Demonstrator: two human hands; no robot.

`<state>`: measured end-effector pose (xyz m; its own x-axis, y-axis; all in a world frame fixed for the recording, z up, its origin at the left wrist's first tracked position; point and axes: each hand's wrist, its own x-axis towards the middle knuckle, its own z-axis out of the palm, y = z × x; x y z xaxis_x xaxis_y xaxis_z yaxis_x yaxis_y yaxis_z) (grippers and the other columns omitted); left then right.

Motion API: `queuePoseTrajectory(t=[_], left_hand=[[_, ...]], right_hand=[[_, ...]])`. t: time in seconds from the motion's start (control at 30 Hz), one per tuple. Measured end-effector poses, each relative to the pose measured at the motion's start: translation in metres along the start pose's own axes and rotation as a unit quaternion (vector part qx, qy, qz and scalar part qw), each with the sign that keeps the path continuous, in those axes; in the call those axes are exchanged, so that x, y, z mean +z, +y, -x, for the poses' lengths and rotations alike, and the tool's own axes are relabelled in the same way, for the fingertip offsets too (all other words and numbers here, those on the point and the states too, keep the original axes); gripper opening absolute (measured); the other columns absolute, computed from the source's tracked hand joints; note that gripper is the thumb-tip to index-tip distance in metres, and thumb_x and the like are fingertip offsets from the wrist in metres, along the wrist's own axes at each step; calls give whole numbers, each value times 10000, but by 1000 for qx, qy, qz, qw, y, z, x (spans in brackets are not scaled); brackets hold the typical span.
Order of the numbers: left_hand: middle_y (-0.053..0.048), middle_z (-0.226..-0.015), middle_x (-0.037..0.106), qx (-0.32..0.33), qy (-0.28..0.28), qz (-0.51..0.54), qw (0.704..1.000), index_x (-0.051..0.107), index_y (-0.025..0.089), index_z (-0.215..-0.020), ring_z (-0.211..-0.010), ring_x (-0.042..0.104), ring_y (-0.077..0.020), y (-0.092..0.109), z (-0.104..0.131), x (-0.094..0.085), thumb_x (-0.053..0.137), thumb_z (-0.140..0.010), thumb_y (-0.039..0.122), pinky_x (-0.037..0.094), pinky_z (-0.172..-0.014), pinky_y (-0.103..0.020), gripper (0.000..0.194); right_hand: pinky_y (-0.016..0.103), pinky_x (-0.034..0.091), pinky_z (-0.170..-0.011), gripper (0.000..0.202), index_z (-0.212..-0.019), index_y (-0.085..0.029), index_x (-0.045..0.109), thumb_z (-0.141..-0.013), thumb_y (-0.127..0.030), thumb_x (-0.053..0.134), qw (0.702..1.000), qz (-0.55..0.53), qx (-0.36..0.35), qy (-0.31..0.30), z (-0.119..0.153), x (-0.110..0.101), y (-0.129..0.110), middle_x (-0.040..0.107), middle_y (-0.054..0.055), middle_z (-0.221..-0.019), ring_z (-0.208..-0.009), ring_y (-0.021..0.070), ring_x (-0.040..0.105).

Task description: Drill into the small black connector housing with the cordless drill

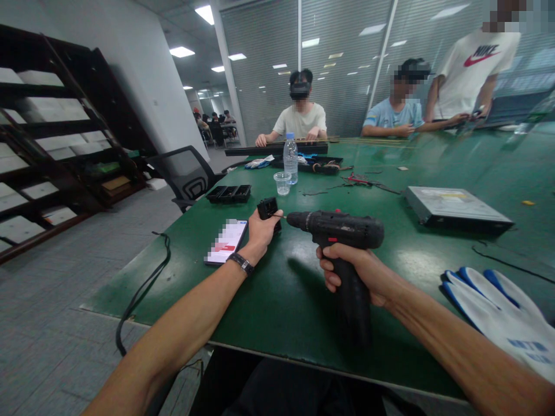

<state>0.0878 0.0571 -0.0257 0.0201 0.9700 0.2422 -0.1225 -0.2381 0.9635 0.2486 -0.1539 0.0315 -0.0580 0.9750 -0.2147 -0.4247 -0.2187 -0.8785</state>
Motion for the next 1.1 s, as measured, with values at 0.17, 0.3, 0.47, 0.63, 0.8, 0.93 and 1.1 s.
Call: queuePoseTrajectory(t=[0.17, 0.3, 0.47, 0.63, 0.8, 0.93, 1.1], left_hand=[[-51, -932, 747, -4, 3, 3, 1000, 747, 168, -968, -834, 660, -193, 0, 0, 0, 937, -654, 392, 533, -839, -339, 430], [-54, -941, 756, -6, 5, 6, 1000, 752, 171, -989, -851, 670, -195, -1, -1, 0, 945, -651, 386, 544, -848, -335, 444], [-66, -963, 765, -3, 4, 0, 1000, 752, 164, -1000, -863, 679, -199, -1, 0, 0, 938, -671, 393, 549, -826, -328, 442], [-62, -955, 762, 3, 3, -7, 1000, 749, 159, -1011, -859, 678, -196, -2, -1, -1, 936, -676, 417, 545, -801, -315, 462], [-67, -964, 764, 2, 2, -5, 1000, 756, 162, -1013, -857, 676, -198, -2, 0, -1, 939, -667, 416, 543, -813, -320, 467], [-57, -947, 755, 0, 3, -8, 1000, 752, 161, -1007, -833, 660, -184, 0, 0, 0, 928, -675, 416, 531, -795, -308, 454], [-48, -924, 741, 0, 2, -1, 1000, 739, 160, -992, -812, 645, -177, -1, 0, 0, 922, -670, 413, 519, -784, -307, 448]], right_hand=[[302, 516, -525, 191, -829, -176, 690, -787, -323, 804, 1000, -1, -1, 1, 0, 1, 0, 564, -24, -682, -514, 125, 504], [304, 517, -520, 198, -814, -179, 686, -772, -326, 811, 1000, 1, -1, 4, 1, 3, -1, 561, -24, -679, -509, 124, 502], [294, 513, -515, 205, -802, -172, 693, -756, -324, 823, 1000, 2, 0, 2, 1, 3, -2, 561, -26, -672, -505, 119, 506], [293, 516, -513, 199, -806, -167, 698, -767, -317, 822, 1000, -2, 0, -1, 1, 3, -2, 569, -24, -674, -501, 118, 515], [286, 521, -515, 190, -807, -157, 707, -784, -312, 814, 1000, -2, -5, -5, 2, 3, -2, 572, -25, -677, -502, 113, 526], [286, 523, -514, 195, -814, -159, 708, -778, -314, 822, 1000, -4, 0, 0, 1, 3, -1, 575, -27, -674, -499, 113, 531], [283, 511, -504, 222, -800, -162, 698, -744, -317, 846, 1000, -2, 0, 2, 2, 3, -2, 579, -28, -659, -492, 113, 525]])
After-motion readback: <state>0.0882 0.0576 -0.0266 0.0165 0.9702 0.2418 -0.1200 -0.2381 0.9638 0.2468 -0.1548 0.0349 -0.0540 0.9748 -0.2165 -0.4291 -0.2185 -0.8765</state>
